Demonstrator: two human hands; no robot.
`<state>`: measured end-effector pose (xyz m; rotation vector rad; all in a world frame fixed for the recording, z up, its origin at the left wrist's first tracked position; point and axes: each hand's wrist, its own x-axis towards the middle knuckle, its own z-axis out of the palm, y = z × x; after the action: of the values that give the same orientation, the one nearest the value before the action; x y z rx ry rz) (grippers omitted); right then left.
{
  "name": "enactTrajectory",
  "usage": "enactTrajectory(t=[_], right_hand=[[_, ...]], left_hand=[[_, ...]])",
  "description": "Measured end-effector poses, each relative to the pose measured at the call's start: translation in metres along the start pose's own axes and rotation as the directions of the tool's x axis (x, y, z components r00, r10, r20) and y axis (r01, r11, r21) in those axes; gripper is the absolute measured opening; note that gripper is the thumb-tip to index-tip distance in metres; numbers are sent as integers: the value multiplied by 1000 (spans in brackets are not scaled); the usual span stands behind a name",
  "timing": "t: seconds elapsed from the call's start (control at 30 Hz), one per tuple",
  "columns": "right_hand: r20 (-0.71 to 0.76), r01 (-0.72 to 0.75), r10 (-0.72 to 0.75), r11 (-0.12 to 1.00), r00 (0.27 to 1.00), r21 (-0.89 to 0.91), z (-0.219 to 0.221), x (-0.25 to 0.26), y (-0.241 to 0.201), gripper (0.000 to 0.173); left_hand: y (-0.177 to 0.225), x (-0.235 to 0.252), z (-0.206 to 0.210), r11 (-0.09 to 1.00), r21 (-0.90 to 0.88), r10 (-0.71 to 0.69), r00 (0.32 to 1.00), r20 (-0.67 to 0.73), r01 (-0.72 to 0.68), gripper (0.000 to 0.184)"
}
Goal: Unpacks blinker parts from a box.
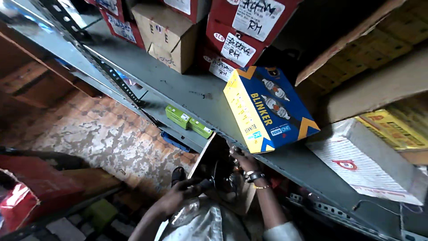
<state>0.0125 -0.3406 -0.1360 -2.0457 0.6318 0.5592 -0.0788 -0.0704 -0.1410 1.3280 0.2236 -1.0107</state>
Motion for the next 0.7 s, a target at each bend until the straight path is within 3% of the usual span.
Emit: enactTrajectory(t=[0.1, 0.17, 0.27, 0.33, 0.43, 0.5, 0.6, 0.7], right_hand=[[-18, 137, -138, 947, 990, 289, -7, -12, 16, 23], [13, 216, -242, 889, 970, 404, -10, -8, 39, 21], [61, 305, -372, 835, 926, 458, -16, -13, 62, 34], [15, 371, -411, 837, 911, 401, -22, -21, 71, 45], [-226, 431, -396, 893, 890, 132, -31, -35, 71, 42], [-379, 424, -369, 903, 849, 70, -35, -39, 70, 33], [-485, 442, -347, 892, 803, 95, -41, -50, 64, 22], [-542, 423, -203, 848, 816, 319, -37, -54, 63, 15]], left_hand=[[2, 3, 3, 1000, 13, -16, 1000, 20, 15, 38], [2, 6, 4, 999, 42, -26, 999, 30, 25, 37], [2, 7, 5, 997, 77, -17, 1000, 22, 15, 36], [0, 4, 0, 996, 92, -21, 1000, -15, 23, 37], [-4, -9, -20, 991, 131, 18, 999, -50, -12, 40], [-5, -19, -35, 991, 131, 53, 995, -86, -42, 42], [2, -28, -48, 993, 113, 54, 991, -121, -41, 45], [11, -25, -46, 992, 99, 86, 990, -109, -76, 46]])
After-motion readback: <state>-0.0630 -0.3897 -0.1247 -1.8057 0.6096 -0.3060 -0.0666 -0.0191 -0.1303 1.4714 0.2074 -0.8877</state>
